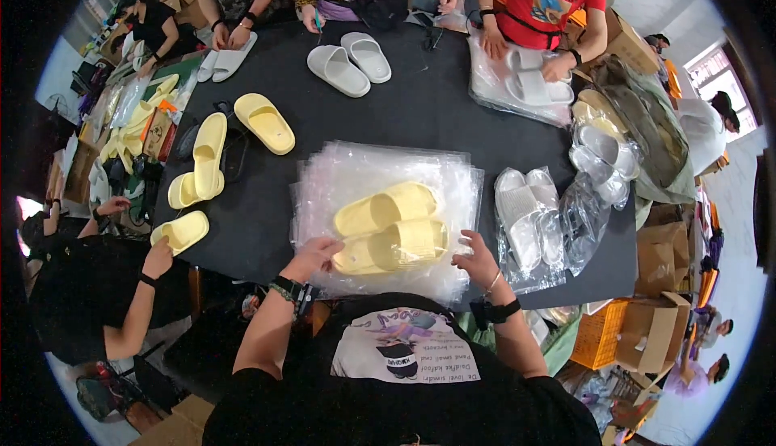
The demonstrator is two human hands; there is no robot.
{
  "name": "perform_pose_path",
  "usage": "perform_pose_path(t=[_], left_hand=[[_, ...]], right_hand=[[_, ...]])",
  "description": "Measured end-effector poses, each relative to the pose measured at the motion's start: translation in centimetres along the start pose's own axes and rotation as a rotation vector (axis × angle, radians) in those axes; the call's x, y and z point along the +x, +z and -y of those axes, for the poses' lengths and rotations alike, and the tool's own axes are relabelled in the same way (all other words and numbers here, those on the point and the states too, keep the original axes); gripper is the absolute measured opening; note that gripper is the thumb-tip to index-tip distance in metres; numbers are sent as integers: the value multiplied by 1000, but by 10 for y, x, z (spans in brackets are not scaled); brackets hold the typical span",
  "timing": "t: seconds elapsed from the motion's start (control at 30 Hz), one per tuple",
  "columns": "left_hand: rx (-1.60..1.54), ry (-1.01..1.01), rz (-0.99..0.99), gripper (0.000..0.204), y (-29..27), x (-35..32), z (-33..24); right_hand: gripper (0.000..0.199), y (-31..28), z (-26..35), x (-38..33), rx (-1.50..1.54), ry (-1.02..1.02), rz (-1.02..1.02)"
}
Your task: The recorder is placing various pairs of sandals into plastic bags and then into a larger shipping sack.
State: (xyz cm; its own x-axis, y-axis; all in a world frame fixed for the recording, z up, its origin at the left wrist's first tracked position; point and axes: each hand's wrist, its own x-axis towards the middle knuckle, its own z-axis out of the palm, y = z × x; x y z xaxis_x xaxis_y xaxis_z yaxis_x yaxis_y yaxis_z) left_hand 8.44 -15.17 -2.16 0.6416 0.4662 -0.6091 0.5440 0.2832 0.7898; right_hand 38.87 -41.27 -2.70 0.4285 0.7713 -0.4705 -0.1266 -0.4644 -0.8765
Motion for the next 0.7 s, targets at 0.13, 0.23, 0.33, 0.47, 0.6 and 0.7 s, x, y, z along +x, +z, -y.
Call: perform_pose_path(t=[0.13, 0.23, 0.33, 0.47, 0.6, 0.7], left_hand=[[61, -250, 276, 37, -9, -4, 24], [189, -191, 273, 41, 4, -3, 21], [431, -62, 146, 38, 16, 6, 11], [191, -33, 177, 40, 15, 11, 5], [126, 98, 227, 48, 4, 6, -2], [-70, 47, 300, 53, -18, 2, 1]], right_hand=[[64, -11, -10, 0, -168, -17, -40], [61, -11, -30, 8, -642, -215, -34], [61, -6, -23, 11, -623, -75, -41], [62, -4, -18, 15, -490, -72, 11], [65, 0, -24, 14, -314, -56, 13], [64, 5, -27, 13, -173, -26, 27]])
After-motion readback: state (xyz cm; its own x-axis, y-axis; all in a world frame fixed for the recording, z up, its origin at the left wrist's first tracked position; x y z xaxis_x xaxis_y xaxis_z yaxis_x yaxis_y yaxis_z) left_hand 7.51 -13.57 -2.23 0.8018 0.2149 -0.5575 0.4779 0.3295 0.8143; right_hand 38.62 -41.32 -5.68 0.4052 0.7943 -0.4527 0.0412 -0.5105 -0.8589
